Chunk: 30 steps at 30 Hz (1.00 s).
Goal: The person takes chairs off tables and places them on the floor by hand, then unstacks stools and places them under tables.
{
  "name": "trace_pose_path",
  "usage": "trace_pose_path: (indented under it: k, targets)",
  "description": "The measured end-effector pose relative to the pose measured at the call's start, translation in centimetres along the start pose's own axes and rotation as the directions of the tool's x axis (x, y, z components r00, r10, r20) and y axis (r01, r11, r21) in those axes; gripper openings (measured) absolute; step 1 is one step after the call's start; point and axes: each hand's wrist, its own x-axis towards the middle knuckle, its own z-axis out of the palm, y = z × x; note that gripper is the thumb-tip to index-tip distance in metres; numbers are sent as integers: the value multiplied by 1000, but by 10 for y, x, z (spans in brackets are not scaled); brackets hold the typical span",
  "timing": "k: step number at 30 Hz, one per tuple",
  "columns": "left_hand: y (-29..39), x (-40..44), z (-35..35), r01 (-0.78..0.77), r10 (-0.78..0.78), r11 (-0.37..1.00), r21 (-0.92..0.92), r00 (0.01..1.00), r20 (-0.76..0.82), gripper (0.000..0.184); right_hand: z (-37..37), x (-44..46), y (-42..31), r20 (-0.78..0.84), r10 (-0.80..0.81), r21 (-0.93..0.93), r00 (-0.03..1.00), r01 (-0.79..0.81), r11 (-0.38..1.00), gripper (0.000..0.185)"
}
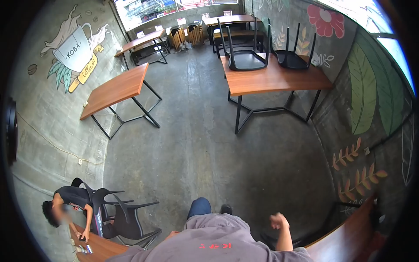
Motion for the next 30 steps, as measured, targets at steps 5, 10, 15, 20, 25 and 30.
trace_pose_path:
  k: [5, 10, 15, 20, 25, 30]
  targets:
    - [154, 21, -21, -12, 13, 998, 61, 999, -31, 8, -98, 96, -302, -444, -634, -280, 633, 574, 769, 34]
    - [318, 140, -66, -162, 164, 986, 35, 985, -58, 8, -130, 153, -514, -217, -722, -5, 657, 739, 674, 21]
    - [528, 168, -131, -303, 306, 952, 41, 946, -108, 10, -131, 198, -581, 40, -503, 44, 863, 502, 864, 24]
    - [694, 220, -197, -445, 466, 880, 165, 875, -128, 10, -133, 231, -574, 14, -204, 187, 979, 198, 962, 25]
    - [800, 281, -238, -426, 455, 882, 204, 882, -126, 11, -152, 262, -629, 94, -87, 322, 992, 52, 945, 23]
    - [859, 318, -257, -260, 287, 946, 192, 949, -131, 12, -221, 355, -793, -193, -439, 7, 878, 448, 894, 26]
